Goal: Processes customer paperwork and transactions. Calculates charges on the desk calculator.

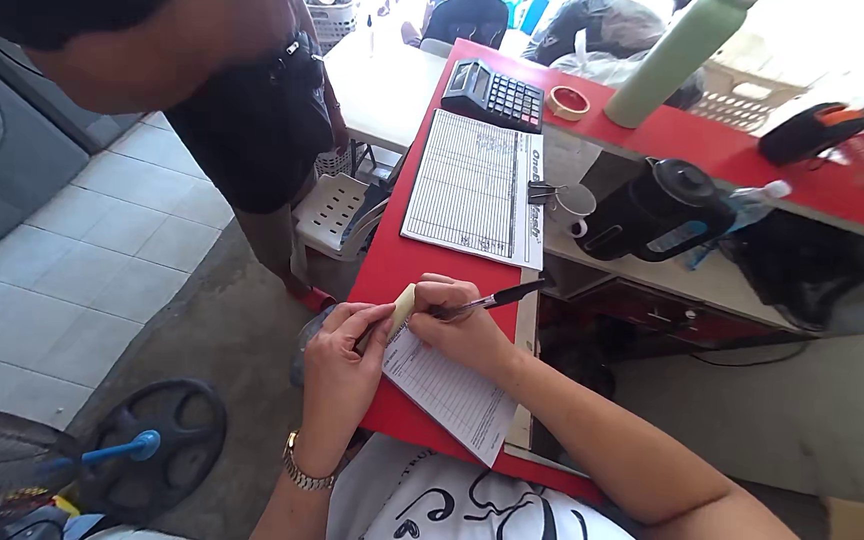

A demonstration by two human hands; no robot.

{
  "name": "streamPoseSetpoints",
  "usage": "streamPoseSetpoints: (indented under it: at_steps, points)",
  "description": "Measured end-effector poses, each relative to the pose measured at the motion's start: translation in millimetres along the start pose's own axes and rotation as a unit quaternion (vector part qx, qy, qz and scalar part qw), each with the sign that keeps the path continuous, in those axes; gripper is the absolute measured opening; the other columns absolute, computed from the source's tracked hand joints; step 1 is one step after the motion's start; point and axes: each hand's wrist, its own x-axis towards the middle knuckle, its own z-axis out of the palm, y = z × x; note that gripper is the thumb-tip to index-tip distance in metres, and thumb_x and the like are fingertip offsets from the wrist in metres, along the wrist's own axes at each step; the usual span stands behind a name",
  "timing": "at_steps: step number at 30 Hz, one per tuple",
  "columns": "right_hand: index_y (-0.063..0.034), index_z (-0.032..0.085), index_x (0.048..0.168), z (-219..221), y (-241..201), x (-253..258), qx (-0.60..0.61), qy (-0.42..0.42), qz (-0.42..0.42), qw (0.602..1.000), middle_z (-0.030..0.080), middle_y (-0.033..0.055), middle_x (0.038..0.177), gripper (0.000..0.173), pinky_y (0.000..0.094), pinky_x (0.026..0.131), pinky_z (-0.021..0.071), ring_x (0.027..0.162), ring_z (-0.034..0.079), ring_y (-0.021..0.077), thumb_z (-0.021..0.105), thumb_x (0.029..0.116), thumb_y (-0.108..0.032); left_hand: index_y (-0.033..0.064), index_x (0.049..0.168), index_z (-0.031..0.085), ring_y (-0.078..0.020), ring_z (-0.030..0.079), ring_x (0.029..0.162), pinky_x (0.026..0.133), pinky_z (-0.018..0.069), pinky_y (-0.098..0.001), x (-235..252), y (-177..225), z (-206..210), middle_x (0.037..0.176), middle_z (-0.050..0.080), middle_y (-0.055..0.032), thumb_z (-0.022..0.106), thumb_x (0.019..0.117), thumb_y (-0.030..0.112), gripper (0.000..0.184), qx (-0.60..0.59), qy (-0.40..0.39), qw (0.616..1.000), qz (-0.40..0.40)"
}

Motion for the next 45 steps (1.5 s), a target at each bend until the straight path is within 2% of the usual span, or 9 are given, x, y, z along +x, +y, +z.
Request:
streamPoseSetpoints:
  at_steps: [5, 15, 26, 30, 40, 45]
  points:
    - [-0.001, 0.061, 0.071, 0.6, -1.0, -0.4, -0.007, 0.008, 0.003, 1.0, 0.056, 0.0027, 0.072, 0.018, 0.0174, 0.053, 0.0497, 0.059, 0.056, 0.0048, 0.063, 0.0888, 0.001, 0.0152, 0.108, 0.079, -0.0023, 0.069, 0.093, 0.08, 0.0582, -0.0168, 0.1, 0.1, -0.2, 0.108, 0.072, 0.001, 0.069, 0.0968, 0.024, 0.017, 0.002, 0.002, 1.0, 0.005]
    - [-0.0023, 0.059, 0.068, 0.1, -0.5, -0.3, 0.006, 0.024, 0.016, 1.0, 0.056, 0.0019, 0.069, 0.02, 0.0177, 0.049, 0.0497, 0.055, 0.055, 0.0049, 0.064, 0.087, 0.003, 0.0143, 0.108, 0.079, -0.0019, 0.068, 0.093, 0.08, 0.058, -0.0163, -0.2, 1.3, -0.5, 0.107, 0.072, 0.0006, 0.069, 0.097, 0.022, 0.017, 0.001, 0.001, 1.0, 0.006]
    - [-0.0023, 0.058, 0.068, 1.1, -2.4, -0.2, -0.008, 0.046, 0.019, 0.999, 0.055, 0.0024, 0.07, 0.02, 0.0176, 0.05, 0.0503, 0.056, 0.055, 0.0051, 0.063, 0.0871, 0.003, 0.0152, 0.108, 0.08, -0.0023, 0.069, 0.093, 0.08, 0.0582, -0.0176, 0.4, 1.4, -0.3, 0.107, 0.072, 0.0013, 0.069, 0.0971, 0.024, 0.018, -0.001, -0.001, 1.0, 0.001]
    - [-0.0018, 0.059, 0.068, 2.1, 0.4, -1.7, -0.02, 0.051, -0.005, 0.998, 0.055, 0.0021, 0.07, 0.02, 0.0168, 0.051, 0.0487, 0.057, 0.054, 0.0043, 0.063, 0.0867, 0.003, 0.0149, 0.108, 0.079, -0.0018, 0.069, 0.093, 0.08, 0.0584, -0.0169, -0.2, 1.1, -0.4, 0.108, 0.072, 0.0012, 0.069, 0.0973, 0.023, 0.018, -0.002, -0.003, 1.0, 0.0]
    - [-0.0029, 0.059, 0.07, 1.9, -0.9, -1.2, -0.007, 0.073, 0.032, 0.997, 0.057, 0.0026, 0.072, 0.02, 0.0177, 0.049, 0.0507, 0.055, 0.056, 0.0052, 0.063, 0.0885, 0.002, 0.0156, 0.109, 0.079, -0.002, 0.069, 0.094, 0.08, 0.0583, -0.0163, 0.1, 1.5, -0.5, 0.108, 0.071, 0.0009, 0.068, 0.0975, 0.025, 0.018, 0.001, -0.002, 1.0, 0.0]
    - [-0.0029, 0.059, 0.069, 2.9, -0.2, -1.3, -0.036, 0.072, 0.014, 0.997, 0.054, 0.0014, 0.071, 0.02, 0.0161, 0.051, 0.0478, 0.057, 0.054, 0.0036, 0.063, 0.0874, 0.001, 0.0144, 0.109, 0.079, -0.0024, 0.069, 0.094, 0.08, 0.0587, -0.0163, 0.2, 1.9, -0.2, 0.108, 0.071, 0.0, 0.069, 0.0972, 0.023, 0.018, -0.009, -0.001, 1.0, 0.0]
